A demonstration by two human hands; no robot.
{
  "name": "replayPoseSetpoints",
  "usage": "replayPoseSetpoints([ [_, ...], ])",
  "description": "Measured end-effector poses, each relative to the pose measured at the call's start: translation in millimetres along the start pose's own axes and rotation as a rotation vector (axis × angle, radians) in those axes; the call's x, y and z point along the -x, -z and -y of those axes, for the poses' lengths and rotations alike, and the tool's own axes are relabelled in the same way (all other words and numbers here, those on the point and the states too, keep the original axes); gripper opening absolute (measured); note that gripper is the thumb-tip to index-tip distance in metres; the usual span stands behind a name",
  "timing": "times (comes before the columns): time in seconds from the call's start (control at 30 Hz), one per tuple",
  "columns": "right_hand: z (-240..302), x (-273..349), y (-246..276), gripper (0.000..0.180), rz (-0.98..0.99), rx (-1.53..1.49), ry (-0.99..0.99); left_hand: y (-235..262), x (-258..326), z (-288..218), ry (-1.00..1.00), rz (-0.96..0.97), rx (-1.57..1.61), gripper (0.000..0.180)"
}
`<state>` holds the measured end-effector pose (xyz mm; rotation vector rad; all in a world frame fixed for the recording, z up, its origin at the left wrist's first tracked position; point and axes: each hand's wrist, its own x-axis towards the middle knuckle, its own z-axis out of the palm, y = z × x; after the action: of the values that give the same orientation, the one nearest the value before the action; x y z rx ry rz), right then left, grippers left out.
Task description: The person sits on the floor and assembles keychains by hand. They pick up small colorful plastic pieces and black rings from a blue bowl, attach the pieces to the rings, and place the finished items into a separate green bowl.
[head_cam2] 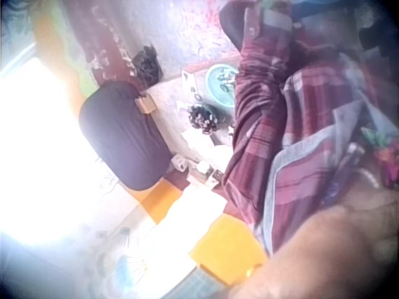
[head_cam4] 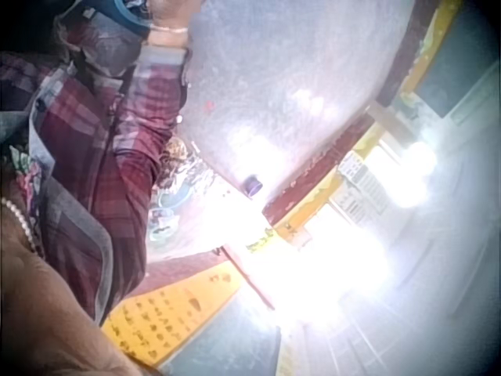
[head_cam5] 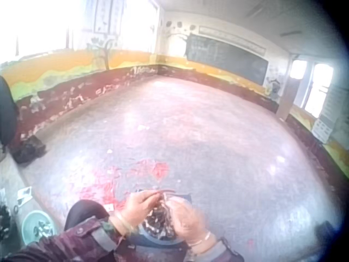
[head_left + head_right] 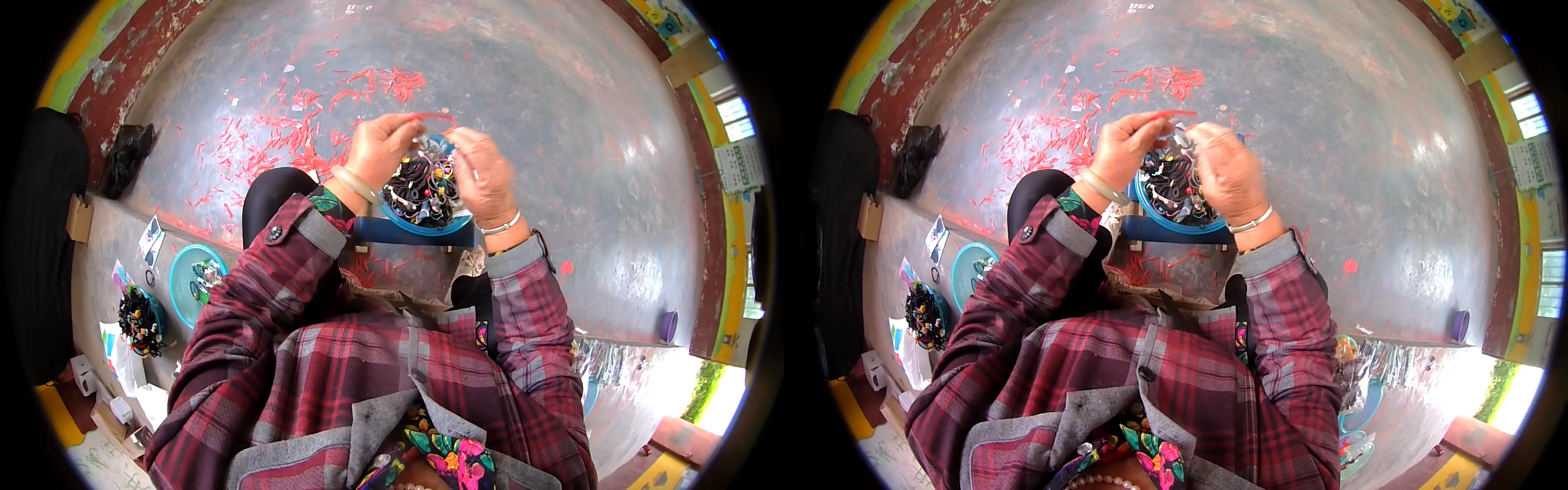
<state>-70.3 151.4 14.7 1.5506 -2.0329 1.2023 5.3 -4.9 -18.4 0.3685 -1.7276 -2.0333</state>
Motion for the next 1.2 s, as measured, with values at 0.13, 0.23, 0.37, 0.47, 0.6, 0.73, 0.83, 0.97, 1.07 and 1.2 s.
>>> replayPoseSetpoints([
  [0.13,-31,3,3,0.020,-0.137,-0.107,-0.304,20,-16,-18,-0.072,-0.074,-0.077,0.022],
  [0.23,-51,5,1,0.017,-0.070,-0.205,-0.590,26,-27,-39,-0.137,-0.083,-0.038,0.024],
  [0.37,-87,16,-12,0.017,0.096,-0.154,-0.717,31,-44,-58,-0.196,-0.066,-0.083,0.026],
  [0.47,-103,21,-27,0.017,0.216,-0.084,-0.622,32,-50,-52,-0.164,-0.100,-0.058,0.026],
  [0.6,-101,13,-54,0.019,0.334,0.093,-0.569,46,-55,-21,-0.103,-0.140,-0.245,0.026],
  [0.73,-89,5,-75,0.022,0.399,0.264,-0.499,46,-57,-21,-0.110,-0.145,-0.238,0.025],
  [0.83,-85,3,-94,0.022,0.366,0.258,-0.436,48,-57,-21,-0.098,-0.162,-0.228,0.025],
  [0.97,-66,1,-115,0.017,0.459,0.203,-0.256,49,-57,-19,-0.102,-0.175,-0.290,0.025],
  [1.07,-56,5,-127,0.014,0.546,0.192,-0.066,48,-57,-17,-0.103,-0.170,-0.266,0.025],
  [1.2,-50,16,-143,0.011,0.585,0.347,0.040,45,-56,-20,-0.076,-0.169,-0.330,0.024],
])
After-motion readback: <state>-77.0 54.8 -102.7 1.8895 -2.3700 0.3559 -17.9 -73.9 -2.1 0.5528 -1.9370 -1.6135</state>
